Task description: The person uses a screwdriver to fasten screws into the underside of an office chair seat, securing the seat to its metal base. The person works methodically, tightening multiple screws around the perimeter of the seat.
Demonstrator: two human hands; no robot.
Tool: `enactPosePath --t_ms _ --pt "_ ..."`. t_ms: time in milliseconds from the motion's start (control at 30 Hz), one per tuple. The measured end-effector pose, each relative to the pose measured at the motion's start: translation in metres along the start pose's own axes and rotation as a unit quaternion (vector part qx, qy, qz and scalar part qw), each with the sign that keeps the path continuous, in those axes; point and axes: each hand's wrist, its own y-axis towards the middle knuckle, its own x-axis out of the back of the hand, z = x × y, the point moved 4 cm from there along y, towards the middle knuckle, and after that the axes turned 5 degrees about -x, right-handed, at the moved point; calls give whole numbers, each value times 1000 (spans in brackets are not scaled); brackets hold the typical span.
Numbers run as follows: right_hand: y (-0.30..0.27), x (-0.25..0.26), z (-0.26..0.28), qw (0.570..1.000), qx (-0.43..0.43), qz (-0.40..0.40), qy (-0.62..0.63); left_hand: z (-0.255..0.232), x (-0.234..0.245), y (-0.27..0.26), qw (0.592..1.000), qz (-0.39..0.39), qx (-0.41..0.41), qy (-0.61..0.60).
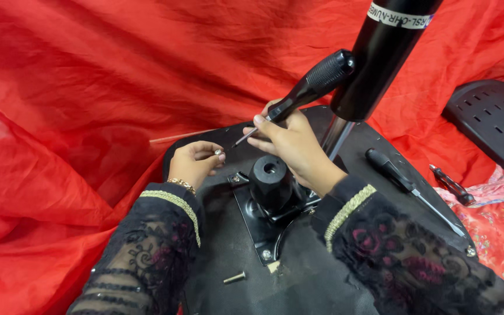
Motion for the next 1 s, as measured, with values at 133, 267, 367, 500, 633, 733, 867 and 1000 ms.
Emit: enactPosePath --t_ms 133,267,367,500,633,733,867,1000 --pt "44 10 -16 1000 -12 -19 16 17 -14 35 999 -10 -10 40" --pt "85 25 -39 996 -12 -86 2 39 -30 77 995 -28 -37 86" --pt "106 38 -56 988 -38 -143 -37 54 -37 101 987 -45 -93 119" --pt "124 43 -72 975 -52 -200 -82 62 -49 128 979 -64 -111 157" --pt "135 41 -81 952 -53 -269 -133 64 -65 144 988 -75 -71 114" --pt "138 44 -84 938 -59 -313 -134 63 -75 148 993 -56 -71 76" --pt "137 46 -85 937 -62 -327 -107 57 -82 147 991 -52 -89 87" --pt "137 47 -83 938 -56 -327 -104 52 -84 141 982 -70 -109 138"
